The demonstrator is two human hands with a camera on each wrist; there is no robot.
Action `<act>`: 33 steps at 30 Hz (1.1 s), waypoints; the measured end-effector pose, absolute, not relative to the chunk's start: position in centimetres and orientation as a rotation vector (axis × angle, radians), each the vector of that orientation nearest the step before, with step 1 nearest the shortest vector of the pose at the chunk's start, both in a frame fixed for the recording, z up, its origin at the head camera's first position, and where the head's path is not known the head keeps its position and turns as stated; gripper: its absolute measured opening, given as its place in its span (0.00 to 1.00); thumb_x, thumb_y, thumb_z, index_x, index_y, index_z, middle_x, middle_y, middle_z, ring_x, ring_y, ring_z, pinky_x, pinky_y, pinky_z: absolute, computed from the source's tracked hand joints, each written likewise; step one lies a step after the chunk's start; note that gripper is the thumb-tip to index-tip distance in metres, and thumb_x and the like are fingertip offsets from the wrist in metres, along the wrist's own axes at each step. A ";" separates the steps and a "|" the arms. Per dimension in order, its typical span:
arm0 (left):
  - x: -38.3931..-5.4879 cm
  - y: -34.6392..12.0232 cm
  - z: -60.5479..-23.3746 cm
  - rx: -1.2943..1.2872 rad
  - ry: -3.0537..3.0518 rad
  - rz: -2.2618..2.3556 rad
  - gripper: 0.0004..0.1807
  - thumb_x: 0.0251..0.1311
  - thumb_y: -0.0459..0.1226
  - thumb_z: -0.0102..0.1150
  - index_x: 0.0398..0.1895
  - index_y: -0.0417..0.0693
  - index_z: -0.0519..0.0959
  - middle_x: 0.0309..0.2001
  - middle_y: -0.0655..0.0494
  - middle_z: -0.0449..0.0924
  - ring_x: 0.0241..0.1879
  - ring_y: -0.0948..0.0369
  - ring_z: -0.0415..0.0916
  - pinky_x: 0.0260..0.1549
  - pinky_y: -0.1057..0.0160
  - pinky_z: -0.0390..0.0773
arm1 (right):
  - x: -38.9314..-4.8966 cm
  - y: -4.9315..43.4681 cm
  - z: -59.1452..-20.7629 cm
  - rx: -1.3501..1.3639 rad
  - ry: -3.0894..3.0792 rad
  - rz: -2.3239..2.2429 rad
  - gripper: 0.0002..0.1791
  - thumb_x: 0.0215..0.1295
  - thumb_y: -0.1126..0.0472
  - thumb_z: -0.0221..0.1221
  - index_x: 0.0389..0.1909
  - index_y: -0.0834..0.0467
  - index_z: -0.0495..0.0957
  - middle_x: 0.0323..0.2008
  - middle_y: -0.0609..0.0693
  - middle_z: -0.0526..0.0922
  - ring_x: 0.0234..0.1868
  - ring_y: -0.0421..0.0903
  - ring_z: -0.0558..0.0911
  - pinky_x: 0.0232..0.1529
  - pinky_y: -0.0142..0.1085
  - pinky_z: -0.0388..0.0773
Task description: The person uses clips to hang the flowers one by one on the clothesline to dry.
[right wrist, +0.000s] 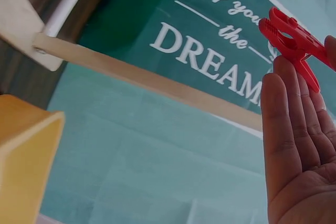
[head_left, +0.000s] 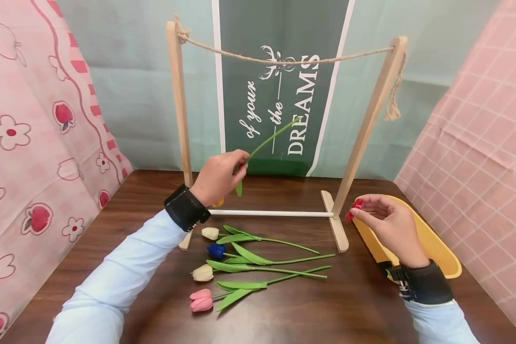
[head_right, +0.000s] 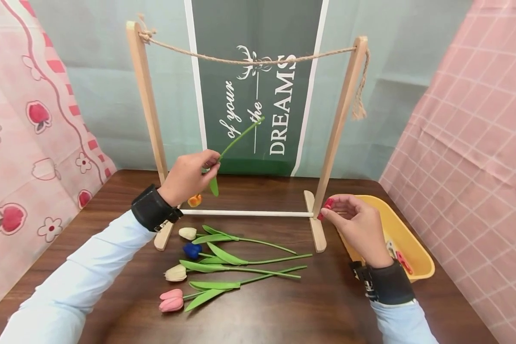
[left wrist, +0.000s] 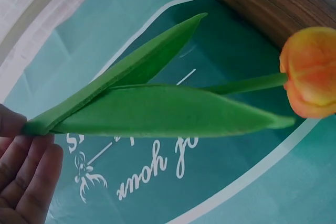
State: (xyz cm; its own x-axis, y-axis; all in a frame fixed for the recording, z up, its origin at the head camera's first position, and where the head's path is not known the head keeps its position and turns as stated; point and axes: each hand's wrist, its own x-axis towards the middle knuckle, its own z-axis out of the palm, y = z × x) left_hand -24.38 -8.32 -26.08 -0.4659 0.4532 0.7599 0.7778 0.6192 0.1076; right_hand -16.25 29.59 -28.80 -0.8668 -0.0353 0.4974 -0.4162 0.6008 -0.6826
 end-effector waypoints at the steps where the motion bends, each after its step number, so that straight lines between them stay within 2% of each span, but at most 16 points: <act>1: -24.3 -8.5 -25.9 -0.948 -2.129 -0.599 0.07 0.59 0.27 0.61 0.40 0.36 0.78 0.31 0.50 0.82 0.28 0.58 0.80 0.29 0.61 0.79 | -16.4 29.4 -28.5 0.366 -2.388 1.170 0.15 0.52 0.69 0.72 0.41 0.65 0.82 0.30 0.46 0.85 0.31 0.32 0.83 0.36 0.21 0.76; 9: -24.2 -10.0 -24.8 -0.819 -2.101 -0.838 0.07 0.60 0.28 0.62 0.40 0.34 0.78 0.32 0.46 0.83 0.31 0.56 0.81 0.33 0.60 0.81 | -17.0 27.8 -25.5 0.433 -2.347 1.095 0.14 0.52 0.69 0.72 0.40 0.65 0.82 0.30 0.47 0.84 0.30 0.32 0.82 0.36 0.20 0.76; 18: -24.7 -11.4 -24.3 -0.659 -2.025 -1.083 0.08 0.60 0.29 0.64 0.40 0.32 0.79 0.32 0.45 0.83 0.32 0.54 0.81 0.31 0.56 0.82 | -17.5 25.4 -22.2 0.549 -2.256 1.164 0.14 0.52 0.73 0.70 0.41 0.67 0.81 0.30 0.42 0.84 0.30 0.34 0.83 0.36 0.22 0.77; 33: -24.8 -11.6 -23.3 -0.525 -1.997 -1.259 0.08 0.61 0.31 0.64 0.40 0.34 0.79 0.34 0.46 0.82 0.34 0.56 0.81 0.34 0.65 0.79 | -19.3 20.9 -15.6 0.753 -2.107 1.139 0.13 0.53 0.73 0.69 0.40 0.69 0.82 0.31 0.44 0.85 0.30 0.38 0.83 0.37 0.23 0.77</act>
